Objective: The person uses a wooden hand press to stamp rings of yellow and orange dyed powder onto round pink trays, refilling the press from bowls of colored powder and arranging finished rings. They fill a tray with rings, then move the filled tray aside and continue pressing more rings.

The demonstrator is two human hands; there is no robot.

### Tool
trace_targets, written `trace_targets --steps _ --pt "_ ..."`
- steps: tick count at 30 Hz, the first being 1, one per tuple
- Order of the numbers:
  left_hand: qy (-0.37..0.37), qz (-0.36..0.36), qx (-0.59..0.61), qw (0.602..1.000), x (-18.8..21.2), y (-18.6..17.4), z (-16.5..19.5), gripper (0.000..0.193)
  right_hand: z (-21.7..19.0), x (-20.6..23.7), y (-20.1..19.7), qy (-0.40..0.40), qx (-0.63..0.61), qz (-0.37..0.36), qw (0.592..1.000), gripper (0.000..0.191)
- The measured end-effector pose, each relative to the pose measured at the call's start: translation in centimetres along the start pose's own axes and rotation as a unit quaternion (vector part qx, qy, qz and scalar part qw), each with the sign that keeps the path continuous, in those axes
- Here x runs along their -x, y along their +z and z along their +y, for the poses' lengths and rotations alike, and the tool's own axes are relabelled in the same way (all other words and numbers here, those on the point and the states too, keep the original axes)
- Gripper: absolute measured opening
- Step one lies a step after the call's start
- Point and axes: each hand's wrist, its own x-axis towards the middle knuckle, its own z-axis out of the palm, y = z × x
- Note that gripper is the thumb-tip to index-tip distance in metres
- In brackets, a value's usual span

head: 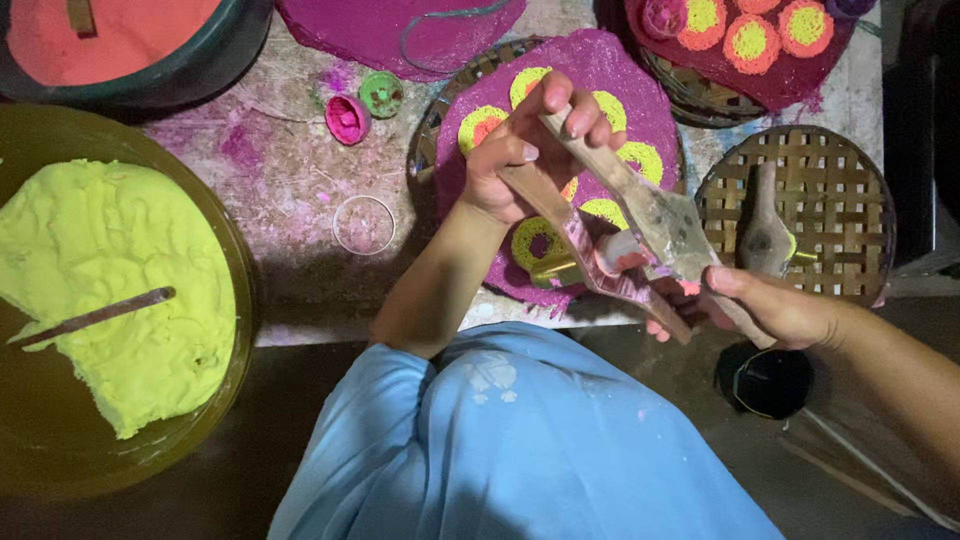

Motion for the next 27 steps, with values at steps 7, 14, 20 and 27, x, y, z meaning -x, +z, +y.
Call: trace_targets --steps 7,14,20,27 --pt "0.083 0.047 0.127 0.987 -0.1 -6.0 -2.4 0.024 1.1 -2.8 -0.5 0.050 0.064 0.138 0.987 0.083" --pt "0.083 -0.016 0.132 0.988 1.3 -9.8 -2.1 0.032 1.5 -5.5 1.6 0.002 0.164 0.182 0.970 0.078" --pt "0.088 -0.004 0.134 0.987 1.4 -9.9 -2.8 0.028 1.2 -5.1 1.0 0.008 0.172 0.152 0.973 0.080" --pt "0.031 0.004 0.055 0.998 -1.2 -5.5 0.1 0.025 1.8 -6.3 0.2 -0.098 0.183 0.099 0.973 0.080"
